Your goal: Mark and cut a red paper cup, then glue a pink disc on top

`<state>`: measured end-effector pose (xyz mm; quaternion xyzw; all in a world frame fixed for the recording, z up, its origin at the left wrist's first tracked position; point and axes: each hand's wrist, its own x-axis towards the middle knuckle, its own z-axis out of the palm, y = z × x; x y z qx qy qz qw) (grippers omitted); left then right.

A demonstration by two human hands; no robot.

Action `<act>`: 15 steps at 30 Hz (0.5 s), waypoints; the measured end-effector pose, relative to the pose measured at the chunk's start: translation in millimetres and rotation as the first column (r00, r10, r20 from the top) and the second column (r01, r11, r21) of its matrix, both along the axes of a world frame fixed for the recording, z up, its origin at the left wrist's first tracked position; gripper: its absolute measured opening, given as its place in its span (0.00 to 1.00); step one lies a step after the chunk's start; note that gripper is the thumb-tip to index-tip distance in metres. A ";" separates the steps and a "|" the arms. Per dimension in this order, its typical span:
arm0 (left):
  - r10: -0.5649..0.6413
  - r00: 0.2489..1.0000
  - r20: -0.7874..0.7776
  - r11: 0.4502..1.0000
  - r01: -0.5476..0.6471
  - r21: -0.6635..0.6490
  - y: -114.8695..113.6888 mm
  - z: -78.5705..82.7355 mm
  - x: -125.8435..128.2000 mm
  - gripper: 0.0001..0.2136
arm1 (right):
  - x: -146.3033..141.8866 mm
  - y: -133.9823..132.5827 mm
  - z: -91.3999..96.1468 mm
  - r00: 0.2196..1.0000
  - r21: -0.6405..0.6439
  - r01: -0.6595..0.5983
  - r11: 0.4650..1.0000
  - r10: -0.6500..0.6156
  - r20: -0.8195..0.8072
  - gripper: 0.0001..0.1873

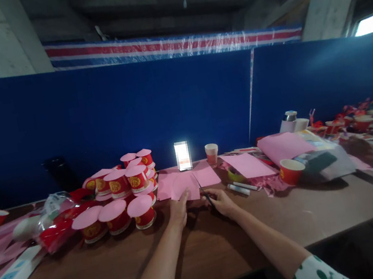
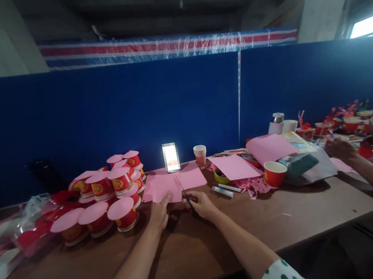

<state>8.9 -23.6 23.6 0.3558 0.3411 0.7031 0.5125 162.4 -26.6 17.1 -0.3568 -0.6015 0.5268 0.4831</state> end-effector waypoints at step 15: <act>0.008 1.000 -0.018 1.000 -0.009 -0.027 1.3 -2.6 -0.2 0.24 | -1.3 0.5 0.3 1.000 0.019 0.012 1.000 -0.012 0.007 0.18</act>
